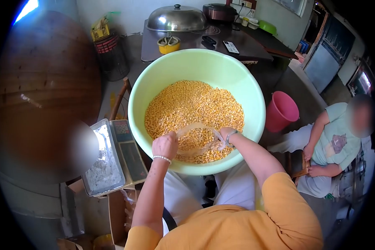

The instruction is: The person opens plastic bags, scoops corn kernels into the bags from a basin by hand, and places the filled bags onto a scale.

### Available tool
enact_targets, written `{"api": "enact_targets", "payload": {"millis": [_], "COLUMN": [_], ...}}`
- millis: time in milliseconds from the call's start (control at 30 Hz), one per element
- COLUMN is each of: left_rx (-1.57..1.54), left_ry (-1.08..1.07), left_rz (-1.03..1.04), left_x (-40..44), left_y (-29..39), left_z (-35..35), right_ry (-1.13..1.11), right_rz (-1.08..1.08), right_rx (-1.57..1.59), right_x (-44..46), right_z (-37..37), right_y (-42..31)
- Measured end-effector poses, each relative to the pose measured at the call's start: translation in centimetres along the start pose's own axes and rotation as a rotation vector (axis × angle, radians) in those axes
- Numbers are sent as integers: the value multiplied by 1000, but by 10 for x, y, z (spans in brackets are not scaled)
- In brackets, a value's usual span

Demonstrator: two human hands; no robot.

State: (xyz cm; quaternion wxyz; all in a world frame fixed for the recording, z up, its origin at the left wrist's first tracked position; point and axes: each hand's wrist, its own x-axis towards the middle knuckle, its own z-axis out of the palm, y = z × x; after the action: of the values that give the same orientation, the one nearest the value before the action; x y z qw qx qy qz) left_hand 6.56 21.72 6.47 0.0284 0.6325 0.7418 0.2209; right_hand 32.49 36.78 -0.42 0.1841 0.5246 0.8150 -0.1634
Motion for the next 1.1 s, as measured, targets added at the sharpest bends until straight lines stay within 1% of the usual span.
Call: {"api": "enact_targets", "payload": {"millis": [33,133,233,333,433,467,567,633,700,800,900,1000,1100], "left_rx": [-2,-13,-3,-4,-21,-28,-19,-10,-2,5,19,54,39], "left_ry": [3,-6,-14,-17,1,6,17,3,-55,-17,-21,-20,-33], "left_rz": [1,-7,-13,-4,9,17,13,4,-6,27,25,34,22], "left_x": [0,0,0,0,0,-1,-1,4,1,-2,1,0,1], "left_y": [1,1,0,2,1,1,-1,0,3,0,1,0,2], "left_z": [0,1,-1,-3,-4,-3,1,0,-5,-2,-2,1,-3], "right_ry": [45,99,199,425,495,516,576,395,376,326,478,749,427], "right_rz": [-5,122,208,31,91,4,-294,-308,-419,-466,-412,-367,-129], "right_rx": [-28,23,247,74,832,944,1018,717,567,309,257,201,96], "right_x": [2,6,0,-23,-10,-13,-26,-38,-49,-50,-64,-53,-68], "right_z": [3,-3,-21,-48,-49,-53,-58,-67,-67,-60,-73,-61,-66], "right_y": [3,-5,-12,-19,-7,-10,-48,-76,-100,-106,-98,-65,-49]}}
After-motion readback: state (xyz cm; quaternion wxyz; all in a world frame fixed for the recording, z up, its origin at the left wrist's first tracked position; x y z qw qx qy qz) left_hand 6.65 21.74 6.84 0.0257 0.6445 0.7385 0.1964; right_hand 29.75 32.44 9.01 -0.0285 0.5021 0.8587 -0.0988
